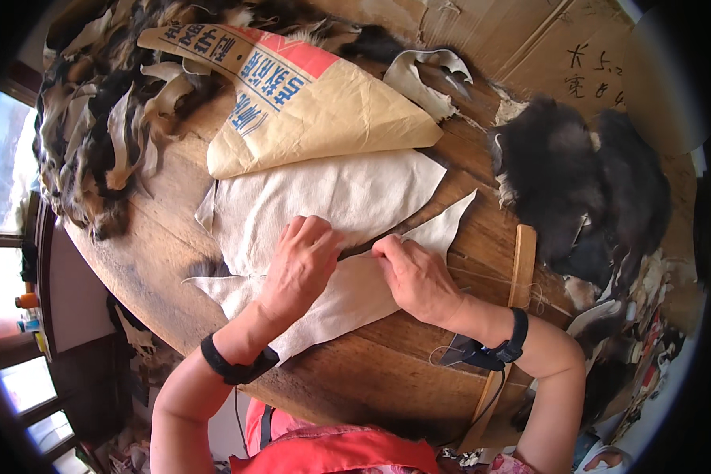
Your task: Cutting out patterns and hand-sewing pieces of animal hide or leather.
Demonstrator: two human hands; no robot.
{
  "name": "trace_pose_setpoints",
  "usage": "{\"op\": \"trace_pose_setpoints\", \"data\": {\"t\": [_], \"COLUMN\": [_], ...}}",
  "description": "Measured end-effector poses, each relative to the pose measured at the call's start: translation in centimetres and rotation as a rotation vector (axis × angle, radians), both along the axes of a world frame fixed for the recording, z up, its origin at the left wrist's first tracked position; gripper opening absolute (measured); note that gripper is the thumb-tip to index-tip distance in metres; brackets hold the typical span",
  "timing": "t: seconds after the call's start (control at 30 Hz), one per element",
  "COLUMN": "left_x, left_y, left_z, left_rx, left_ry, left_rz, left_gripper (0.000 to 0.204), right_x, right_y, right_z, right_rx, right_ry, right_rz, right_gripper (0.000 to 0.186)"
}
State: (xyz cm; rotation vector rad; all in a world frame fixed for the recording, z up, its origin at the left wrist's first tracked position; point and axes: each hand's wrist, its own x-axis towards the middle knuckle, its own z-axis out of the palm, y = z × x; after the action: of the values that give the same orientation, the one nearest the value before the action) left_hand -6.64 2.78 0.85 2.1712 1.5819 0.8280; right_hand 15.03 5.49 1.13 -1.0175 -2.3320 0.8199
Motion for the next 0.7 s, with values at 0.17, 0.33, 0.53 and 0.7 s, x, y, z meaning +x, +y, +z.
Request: {"op": "trace_pose_setpoints", "data": {"t": [0.17,0.33,0.53,0.7], "left_x": [-1.1,-1.6,-0.9,3.0], "left_y": [1.5,1.5,0.5,0.0], "left_z": [-0.3,0.7,1.0,0.9], "left_rx": [-0.103,-0.305,-0.274,-0.039], "left_ry": [-0.073,-0.320,-0.296,-0.048], "left_rz": [-0.059,0.029,0.094,0.115], "left_gripper": [0.021,0.020,0.018,0.034], "right_x": [-1.3,-1.5,3.4,3.5], "right_y": [0.3,0.5,0.6,2.5], "right_z": [-0.9,-1.1,-0.5,-1.7], "right_rx": [0.144,0.196,0.217,0.222], "right_ry": [-0.053,-0.212,-0.247,-0.200], "right_rz": [0.085,0.062,-0.092,-0.134], "right_gripper": [0.018,0.017,0.027,0.023]}}
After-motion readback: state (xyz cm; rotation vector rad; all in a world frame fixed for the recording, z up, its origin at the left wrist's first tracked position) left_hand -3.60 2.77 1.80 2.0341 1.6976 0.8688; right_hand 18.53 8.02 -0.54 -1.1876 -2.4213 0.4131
